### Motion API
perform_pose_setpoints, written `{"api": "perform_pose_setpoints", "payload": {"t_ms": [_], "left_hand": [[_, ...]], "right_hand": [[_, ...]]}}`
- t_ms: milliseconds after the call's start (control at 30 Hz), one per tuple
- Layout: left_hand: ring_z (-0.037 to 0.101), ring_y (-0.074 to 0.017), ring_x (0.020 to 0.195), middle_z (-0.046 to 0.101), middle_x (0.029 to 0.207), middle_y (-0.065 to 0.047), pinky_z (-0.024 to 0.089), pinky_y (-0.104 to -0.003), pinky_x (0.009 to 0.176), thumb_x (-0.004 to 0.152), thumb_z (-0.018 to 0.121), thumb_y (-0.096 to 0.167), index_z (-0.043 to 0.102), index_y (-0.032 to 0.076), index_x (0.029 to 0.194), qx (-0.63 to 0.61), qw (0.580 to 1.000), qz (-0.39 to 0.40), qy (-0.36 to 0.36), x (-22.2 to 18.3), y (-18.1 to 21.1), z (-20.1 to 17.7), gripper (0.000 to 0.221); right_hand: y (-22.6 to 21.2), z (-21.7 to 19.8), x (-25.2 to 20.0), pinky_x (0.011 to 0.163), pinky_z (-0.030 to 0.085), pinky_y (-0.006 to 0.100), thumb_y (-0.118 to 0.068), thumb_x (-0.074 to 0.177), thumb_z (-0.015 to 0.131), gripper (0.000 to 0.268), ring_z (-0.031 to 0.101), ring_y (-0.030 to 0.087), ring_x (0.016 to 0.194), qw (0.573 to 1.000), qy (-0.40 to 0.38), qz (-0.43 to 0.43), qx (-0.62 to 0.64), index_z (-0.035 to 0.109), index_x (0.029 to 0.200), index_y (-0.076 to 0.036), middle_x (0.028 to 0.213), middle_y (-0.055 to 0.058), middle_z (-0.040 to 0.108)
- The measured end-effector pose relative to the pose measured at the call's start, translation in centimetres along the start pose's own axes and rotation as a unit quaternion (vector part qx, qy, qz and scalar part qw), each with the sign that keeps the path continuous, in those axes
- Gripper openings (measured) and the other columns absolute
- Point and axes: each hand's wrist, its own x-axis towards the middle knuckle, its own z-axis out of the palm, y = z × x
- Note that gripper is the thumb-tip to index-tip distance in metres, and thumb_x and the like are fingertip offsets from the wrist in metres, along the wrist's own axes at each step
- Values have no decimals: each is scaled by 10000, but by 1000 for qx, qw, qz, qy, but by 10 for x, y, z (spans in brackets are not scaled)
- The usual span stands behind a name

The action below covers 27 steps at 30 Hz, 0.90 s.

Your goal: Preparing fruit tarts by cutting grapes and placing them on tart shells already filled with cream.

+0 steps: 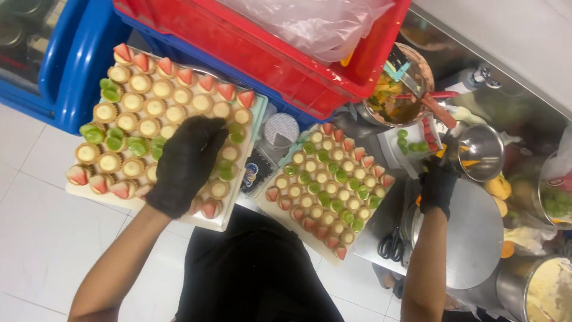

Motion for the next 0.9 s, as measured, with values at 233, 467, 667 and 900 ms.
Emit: {"api": "perform_pose_setpoints", "payload": {"t_ms": [233, 467, 667, 900], "left_hand": [[737, -208, 888, 742, 1000, -102, 562, -325, 769, 925, 746, 120, 744, 52, 1095, -80, 994, -72, -7, -68, 36, 26, 183], [715, -129, 817, 792, 930, -75, 566, -290, 718, 889, 770, 119, 768, 58, 1112, -158, 923, -352, -20, -116, 36, 44, 231], [741, -115, 931, 795, 1037, -55, 577, -272, 828, 881, 680, 40, 721, 19, 1163, -216, 920, -320, -64, -104, 72, 39, 286], [720, -162, 1007, 761, 1100, -87, 582, -317, 884, 859, 738, 80, 732, 36, 1209, -334, 854, -350, -194, -95, 74, 66, 354]], "right_hand": [[194, -23, 201, 598, 524, 312, -191, 932, 695, 189, 679, 133, 689, 951, 202, -94, -213, 723, 875, -13, 852, 60, 745], [228, 4, 257, 608, 539, 390, -403, 731, 904, 490, 676, 227, 697, 975, 181, 123, -25, 686, 955, -26, 851, 126, 728], [247, 2, 261, 629, 500, 387, -398, 622, 981, 521, 708, 283, 740, 872, 109, -62, -473, 712, 880, -34, 876, 169, 692], [88, 3, 44, 561, 408, 247, -80, 986, 650, 210, 514, 89, 683, 952, 4, 24, 306, 627, 1185, -142, 944, -14, 631]]}}
